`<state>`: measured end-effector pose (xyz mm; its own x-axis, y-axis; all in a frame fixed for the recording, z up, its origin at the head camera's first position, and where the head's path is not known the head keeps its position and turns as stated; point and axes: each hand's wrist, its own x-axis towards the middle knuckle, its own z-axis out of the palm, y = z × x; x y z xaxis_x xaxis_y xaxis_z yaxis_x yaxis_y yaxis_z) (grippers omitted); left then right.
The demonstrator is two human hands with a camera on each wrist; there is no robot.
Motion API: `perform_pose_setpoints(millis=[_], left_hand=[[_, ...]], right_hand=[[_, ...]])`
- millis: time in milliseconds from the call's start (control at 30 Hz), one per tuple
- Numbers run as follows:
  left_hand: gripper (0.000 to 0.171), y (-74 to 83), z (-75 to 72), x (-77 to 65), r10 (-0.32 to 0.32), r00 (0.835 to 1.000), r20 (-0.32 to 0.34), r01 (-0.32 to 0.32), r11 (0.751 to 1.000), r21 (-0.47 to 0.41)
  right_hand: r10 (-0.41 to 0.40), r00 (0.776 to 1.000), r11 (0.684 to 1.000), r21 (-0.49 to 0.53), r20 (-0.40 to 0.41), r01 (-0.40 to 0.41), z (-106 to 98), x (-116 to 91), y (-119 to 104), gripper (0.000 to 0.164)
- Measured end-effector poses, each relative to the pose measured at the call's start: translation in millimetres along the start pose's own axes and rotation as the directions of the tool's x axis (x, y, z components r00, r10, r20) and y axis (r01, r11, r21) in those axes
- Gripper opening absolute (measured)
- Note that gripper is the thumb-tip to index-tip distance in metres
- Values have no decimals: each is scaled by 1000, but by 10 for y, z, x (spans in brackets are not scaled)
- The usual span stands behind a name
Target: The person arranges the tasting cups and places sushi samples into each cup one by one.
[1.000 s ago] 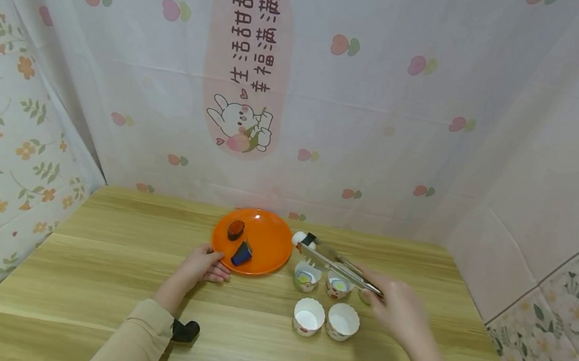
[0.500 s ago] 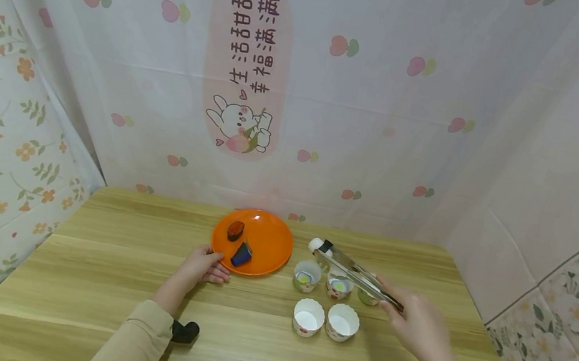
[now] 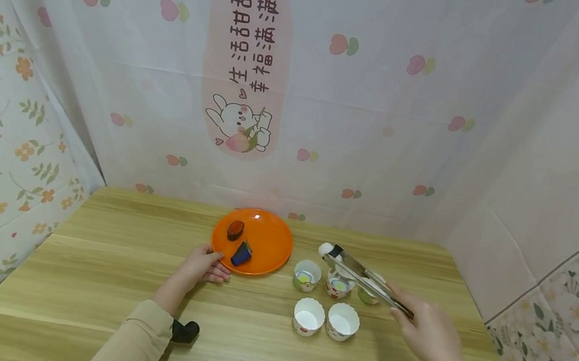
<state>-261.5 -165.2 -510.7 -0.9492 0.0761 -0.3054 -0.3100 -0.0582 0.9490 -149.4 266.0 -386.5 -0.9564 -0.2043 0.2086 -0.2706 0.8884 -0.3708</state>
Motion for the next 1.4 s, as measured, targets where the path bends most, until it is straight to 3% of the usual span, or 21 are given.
perform_pose_setpoints(millis=[400,1400], left_hand=[[20,-10,-6,10,7,1000,6,-7,1000,-4],[20,-5,-10,-3,8,1000,3,-8,1000,5]], right_hand=[[24,1000,999,-30,-10,-24,-33,-90,149,48],[53,997,997,-54,51,-50,-131,-362,330,49]])
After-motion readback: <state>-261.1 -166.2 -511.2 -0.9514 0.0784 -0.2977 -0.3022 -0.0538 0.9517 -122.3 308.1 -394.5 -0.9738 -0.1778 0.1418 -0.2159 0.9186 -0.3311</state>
